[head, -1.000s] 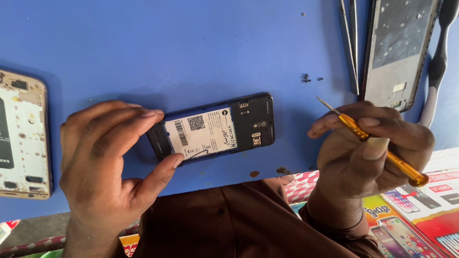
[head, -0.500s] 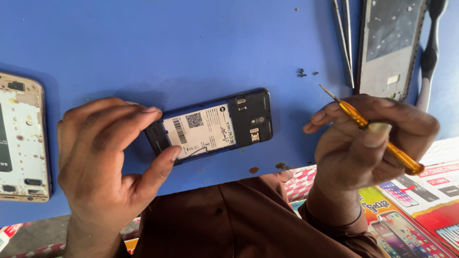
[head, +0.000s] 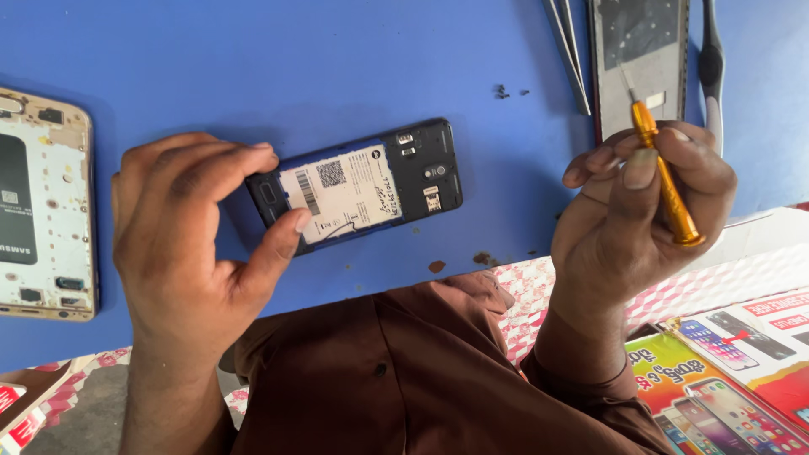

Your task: The person uses a screwdriver to remove and reinsert screws from the back of a disassembled smartphone. The person repeatedly unscrews and tightens screws around the camera and battery area while the phone remains on a blue workbench.

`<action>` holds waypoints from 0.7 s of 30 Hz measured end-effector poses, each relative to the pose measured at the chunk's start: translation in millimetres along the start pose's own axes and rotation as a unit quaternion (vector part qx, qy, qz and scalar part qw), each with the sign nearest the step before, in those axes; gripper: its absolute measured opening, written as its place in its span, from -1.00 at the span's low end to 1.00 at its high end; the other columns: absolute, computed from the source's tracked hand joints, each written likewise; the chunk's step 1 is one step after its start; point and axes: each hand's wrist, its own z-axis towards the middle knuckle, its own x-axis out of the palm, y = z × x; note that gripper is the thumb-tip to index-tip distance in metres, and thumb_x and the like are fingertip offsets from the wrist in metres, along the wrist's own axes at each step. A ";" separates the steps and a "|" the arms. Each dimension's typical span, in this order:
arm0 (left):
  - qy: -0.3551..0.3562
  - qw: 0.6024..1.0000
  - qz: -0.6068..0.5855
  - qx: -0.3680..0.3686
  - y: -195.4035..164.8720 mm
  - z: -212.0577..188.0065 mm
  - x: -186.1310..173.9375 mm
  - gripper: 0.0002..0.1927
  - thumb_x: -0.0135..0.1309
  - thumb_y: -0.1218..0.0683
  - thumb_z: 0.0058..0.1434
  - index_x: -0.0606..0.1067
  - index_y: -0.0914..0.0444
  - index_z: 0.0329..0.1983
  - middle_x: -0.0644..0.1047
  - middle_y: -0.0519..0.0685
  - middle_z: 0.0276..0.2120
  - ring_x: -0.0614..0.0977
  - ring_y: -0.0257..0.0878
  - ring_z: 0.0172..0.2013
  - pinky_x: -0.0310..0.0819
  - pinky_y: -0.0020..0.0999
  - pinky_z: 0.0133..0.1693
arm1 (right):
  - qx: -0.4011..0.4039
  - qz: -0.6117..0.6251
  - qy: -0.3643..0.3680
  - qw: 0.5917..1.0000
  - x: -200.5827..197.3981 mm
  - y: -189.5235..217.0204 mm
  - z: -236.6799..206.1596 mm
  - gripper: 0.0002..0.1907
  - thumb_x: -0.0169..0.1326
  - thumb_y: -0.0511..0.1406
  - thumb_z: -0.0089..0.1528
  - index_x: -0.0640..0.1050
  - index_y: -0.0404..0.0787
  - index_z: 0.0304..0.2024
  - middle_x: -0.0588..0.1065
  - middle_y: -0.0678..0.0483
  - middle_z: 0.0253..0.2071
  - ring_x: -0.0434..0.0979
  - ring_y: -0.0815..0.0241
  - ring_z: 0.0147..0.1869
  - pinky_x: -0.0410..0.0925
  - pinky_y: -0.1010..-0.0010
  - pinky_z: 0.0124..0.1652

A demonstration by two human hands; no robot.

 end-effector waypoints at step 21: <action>-0.011 0.951 0.193 0.240 -92.1 83.7 64.7 -0.87 0.28 0.16 0.01 0.52 0.19 -0.44 0.41 -0.13 -0.43 0.47 -0.27 -0.38 0.32 -0.32 -0.32 | 0.004 0.082 0.003 0.997 -33.1 0.8 -0.6 -0.79 -0.03 -0.37 0.63 0.43 -0.43 -0.07 0.46 -0.16 -0.16 0.49 0.16 -0.36 0.45 0.33 -0.42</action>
